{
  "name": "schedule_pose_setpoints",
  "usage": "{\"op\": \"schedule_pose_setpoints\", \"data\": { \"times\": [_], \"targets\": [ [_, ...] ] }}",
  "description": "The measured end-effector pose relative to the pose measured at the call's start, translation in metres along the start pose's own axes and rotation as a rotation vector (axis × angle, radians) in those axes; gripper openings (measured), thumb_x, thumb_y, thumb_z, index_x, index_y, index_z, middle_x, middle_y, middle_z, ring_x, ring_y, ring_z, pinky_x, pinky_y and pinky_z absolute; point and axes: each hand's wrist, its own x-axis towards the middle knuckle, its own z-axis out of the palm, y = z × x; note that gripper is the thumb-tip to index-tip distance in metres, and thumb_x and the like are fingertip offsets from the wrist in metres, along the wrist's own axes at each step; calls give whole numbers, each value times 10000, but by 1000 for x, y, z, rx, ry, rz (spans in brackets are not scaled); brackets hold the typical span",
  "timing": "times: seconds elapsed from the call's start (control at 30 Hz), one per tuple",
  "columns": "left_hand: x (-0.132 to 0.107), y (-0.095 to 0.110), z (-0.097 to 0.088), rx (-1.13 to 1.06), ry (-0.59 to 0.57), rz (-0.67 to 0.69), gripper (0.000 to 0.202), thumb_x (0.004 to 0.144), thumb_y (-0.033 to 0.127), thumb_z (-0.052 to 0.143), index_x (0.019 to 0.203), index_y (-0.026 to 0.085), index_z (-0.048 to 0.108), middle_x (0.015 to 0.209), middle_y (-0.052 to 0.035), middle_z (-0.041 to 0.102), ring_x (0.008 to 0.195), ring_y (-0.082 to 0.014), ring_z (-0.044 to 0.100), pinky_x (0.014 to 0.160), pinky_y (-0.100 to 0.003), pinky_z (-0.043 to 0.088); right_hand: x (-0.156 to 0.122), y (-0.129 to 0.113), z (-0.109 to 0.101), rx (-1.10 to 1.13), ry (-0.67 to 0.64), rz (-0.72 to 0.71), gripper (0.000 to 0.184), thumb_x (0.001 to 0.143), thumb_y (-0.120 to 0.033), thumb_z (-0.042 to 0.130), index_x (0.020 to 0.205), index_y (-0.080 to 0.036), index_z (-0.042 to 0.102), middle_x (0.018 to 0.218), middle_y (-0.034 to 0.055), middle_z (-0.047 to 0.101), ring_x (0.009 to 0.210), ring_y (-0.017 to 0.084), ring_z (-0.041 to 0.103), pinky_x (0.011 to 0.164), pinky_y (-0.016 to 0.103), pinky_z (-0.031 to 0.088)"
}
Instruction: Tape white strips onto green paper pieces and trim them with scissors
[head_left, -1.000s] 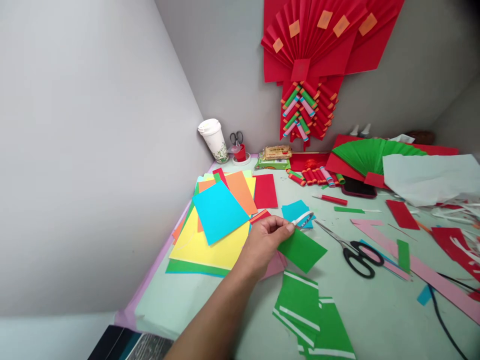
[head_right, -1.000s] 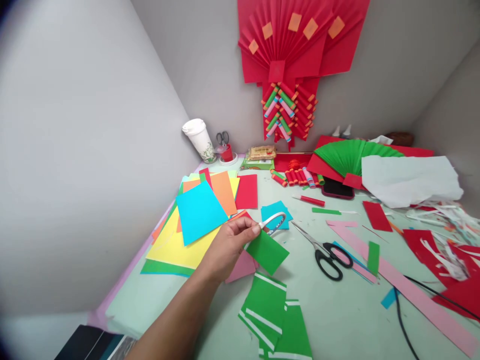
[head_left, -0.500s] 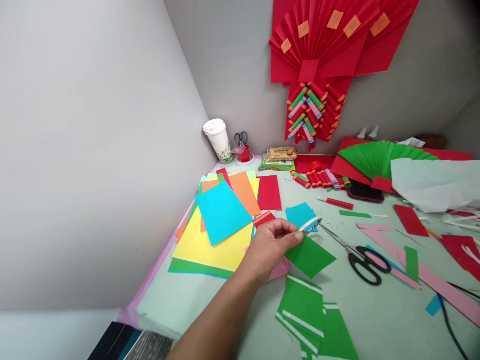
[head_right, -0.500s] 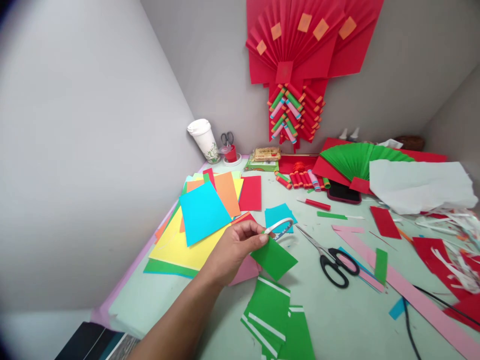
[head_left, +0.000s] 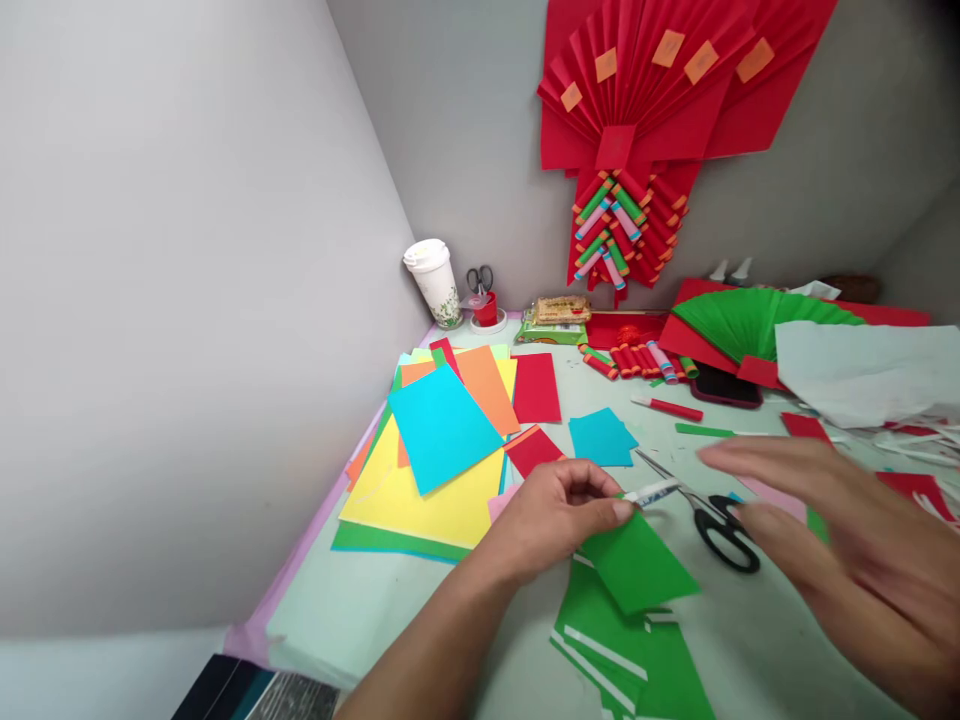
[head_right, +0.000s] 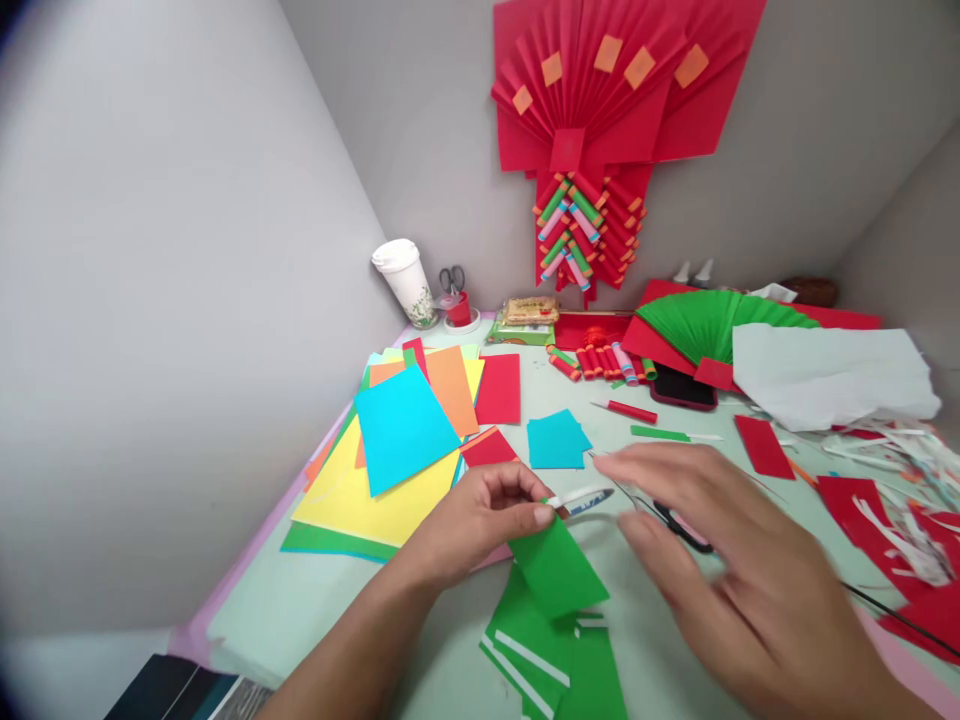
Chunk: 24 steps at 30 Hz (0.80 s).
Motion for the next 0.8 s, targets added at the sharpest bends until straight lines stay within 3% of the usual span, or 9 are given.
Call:
{"op": "schedule_pose_setpoints", "data": {
  "times": [0.13,0.2,0.27,0.47,0.6,0.7,0.8],
  "targets": [
    [-2,1,4,24,-65,-36,456,609,494,871,798,142,650,748,-2,614,675,-102,515,638,-237,341,26,3,20,220,-376,209,351,985,-517,473,1149,-322,714,1135,40,723,1084,262,654,925,370,527],
    [-2,1,4,30,-40,-27,454,624,508,858,800,149,643,709,21,586,615,-79,463,588,-227,307,28,8,27,324,-488,298,356,969,-536,496,1099,-309,737,1048,31,743,987,237,678,861,325,536],
    [-1,1,4,42,-23,-27,450,639,520,845,802,156,636,669,41,554,574,-68,418,554,-224,281,25,12,32,416,-556,357,356,942,-545,542,1088,-292,744,1010,34,746,928,223,677,820,305,532],
    [3,-3,4,72,-29,-53,476,616,536,849,797,150,637,693,25,571,617,-84,462,566,-224,306,15,22,39,654,-656,452,316,921,-495,616,1139,-279,692,802,-1,656,734,160,591,676,261,474],
    [4,-4,4,39,18,-12,398,649,483,846,784,155,665,723,12,598,648,-94,476,606,-231,331,14,27,38,803,-633,506,197,933,-448,625,975,-260,667,740,-19,618,716,139,574,696,246,457],
    [8,-5,1,-58,173,99,315,664,392,856,768,158,672,806,-2,627,748,-113,520,704,-238,378,15,31,38,889,-445,588,209,931,-455,619,985,-253,616,755,-4,633,709,156,586,671,264,464],
    [14,-8,-1,-200,348,216,270,684,329,853,773,165,658,778,25,593,735,-97,504,716,-224,383,16,32,43,863,-272,650,303,869,-463,693,1063,-257,582,877,34,673,788,197,624,657,283,484]
  ]
}}
